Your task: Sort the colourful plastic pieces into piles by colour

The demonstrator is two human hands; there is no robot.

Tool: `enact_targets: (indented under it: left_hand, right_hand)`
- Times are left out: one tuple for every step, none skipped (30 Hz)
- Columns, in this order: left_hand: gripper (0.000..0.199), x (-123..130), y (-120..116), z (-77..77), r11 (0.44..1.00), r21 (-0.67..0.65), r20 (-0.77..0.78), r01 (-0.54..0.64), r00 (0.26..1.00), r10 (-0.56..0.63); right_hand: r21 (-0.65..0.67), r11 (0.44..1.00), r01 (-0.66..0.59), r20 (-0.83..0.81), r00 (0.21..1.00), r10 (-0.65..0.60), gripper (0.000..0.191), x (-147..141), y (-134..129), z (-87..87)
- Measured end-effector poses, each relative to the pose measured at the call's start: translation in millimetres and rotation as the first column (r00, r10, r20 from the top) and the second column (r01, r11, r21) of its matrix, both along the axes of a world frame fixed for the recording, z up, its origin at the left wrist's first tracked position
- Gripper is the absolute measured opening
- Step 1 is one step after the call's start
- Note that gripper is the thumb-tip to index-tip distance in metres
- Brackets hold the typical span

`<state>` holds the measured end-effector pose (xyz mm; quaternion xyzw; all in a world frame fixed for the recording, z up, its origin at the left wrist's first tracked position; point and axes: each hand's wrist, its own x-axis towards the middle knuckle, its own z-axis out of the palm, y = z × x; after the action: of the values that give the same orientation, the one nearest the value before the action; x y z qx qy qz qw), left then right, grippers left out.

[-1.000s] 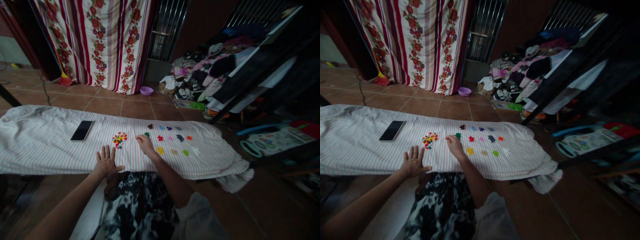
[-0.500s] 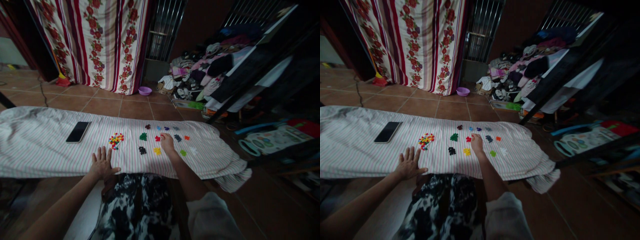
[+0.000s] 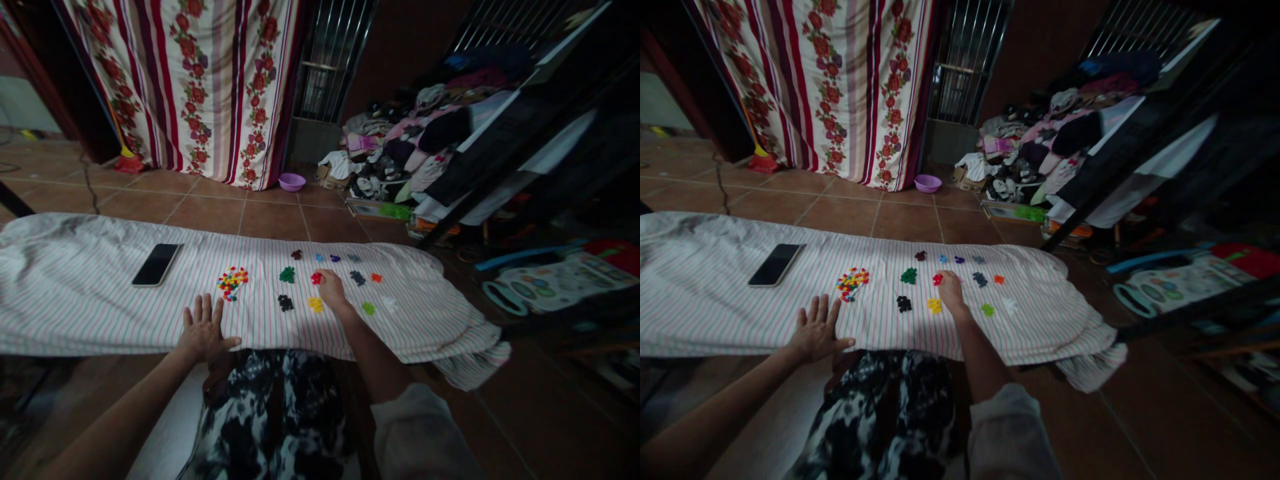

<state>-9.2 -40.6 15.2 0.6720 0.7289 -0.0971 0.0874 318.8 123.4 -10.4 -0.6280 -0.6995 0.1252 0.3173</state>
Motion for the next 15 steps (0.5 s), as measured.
enact_targets:
  left_hand:
    - [0.111, -0.2, -0.1, -0.5, 1.0, 0.006, 0.002, 0.002, 1.0, -0.002]
    - [0.111, -0.5, -0.2, -1.0, 1.0, 0.01, 0.004, 0.003, 1.0, -0.003]
    - [0.111, -0.8, -0.2, -1.6, 1.0, 0.013, 0.007, 0.003, 1.0, -0.003]
    - [0.111, -1.1, 0.0, -2.3, 1.0, 0.014, 0.01, 0.002, 1.0, -0.002]
    - [0.111, -1.4, 0.2, -3.0, 1.0, 0.016, 0.013, 0.001, 1.0, -0.002]
    - [0.111, -1.8, 0.5, -3.8, 1.0, 0.019, 0.016, 0.001, 1.0, -0.001]
    - [0.111, -2.1, 0.8, -4.7, 1.0, 0.021, 0.02, 0.001, 1.0, -0.002]
    - [0.112, -2.4, 1.2, -5.6, 1.0, 0.023, 0.023, 0.001, 1.0, -0.001]
    - [0.112, -2.7, 1.4, -6.4, 1.0, 0.025, 0.025, 0.0, 1.0, -0.001]
    - [0.112, -2.9, 1.6, -7.1, 1.0, 0.028, 0.026, -0.002, 1.0, 0.001]
    - [0.112, -3.0, 1.6, -7.5, 0.999, 0.033, 0.027, -0.002, 1.0, 0.001]
    - [0.112, -3.0, 1.5, -7.6, 0.999, 0.036, 0.027, -0.001, 1.0, 0.0]
    - [0.112, -2.9, 1.2, -7.3, 0.999, 0.037, 0.025, 0.001, 1.0, -0.002]
    - [0.112, -2.6, 0.9, -6.6, 0.999, 0.036, 0.022, 0.002, 1.0, -0.003]
    - [0.112, -2.3, 0.5, -5.7, 0.999, 0.032, 0.019, 0.003, 1.0, -0.003]
  right_hand:
    - [0.009, 1.0, 0.003, -0.006, 1.0, -0.003, 0.038, 0.7, -0.4, -0.2]
    - [0.017, 1.0, 0.007, -0.011, 1.0, -0.007, 0.037, 1.4, -0.8, -0.5]
    - [0.022, 1.0, 0.011, -0.015, 1.0, -0.011, 0.037, 2.1, -1.0, -0.9]
    - [0.026, 1.0, 0.013, -0.017, 1.0, -0.013, 0.037, 2.6, -1.0, -1.4]
    - [0.028, 1.0, 0.014, -0.019, 1.0, -0.013, 0.037, 3.0, -0.8, -1.9]
    - [0.03, 0.999, 0.016, -0.021, 1.0, -0.015, 0.037, 3.1, -0.4, -2.4]
    - [0.032, 0.999, 0.02, -0.024, 1.0, -0.019, 0.037, 3.1, 0.1, -2.9]
    - [0.033, 0.999, 0.025, -0.027, 0.999, -0.024, 0.037, 3.0, 0.9, -3.3]
    - [0.031, 0.999, 0.031, -0.03, 0.999, -0.03, 0.037, 2.8, 1.7, -3.7]
    - [0.026, 0.999, 0.033, -0.031, 0.999, -0.032, 0.037, 2.6, 2.6, -3.9]
    - [0.017, 0.999, 0.031, -0.028, 0.999, -0.03, 0.037, 2.5, 3.5, -4.1]
    - [0.007, 1.0, 0.024, -0.02, 0.999, -0.024, 0.037, 2.4, 4.4, -4.3]
    - [-0.002, 1.0, 0.015, -0.009, 1.0, -0.015, 0.038, 2.4, 5.2, -4.5]
    - [-0.007, 1.0, 0.007, 0.003, 1.0, -0.007, 0.038, 2.6, 6.0, -4.8]
    - [-0.008, 1.0, 0.001, 0.014, 1.0, -0.001, 0.039, 2.8, 6.7, -5.1]
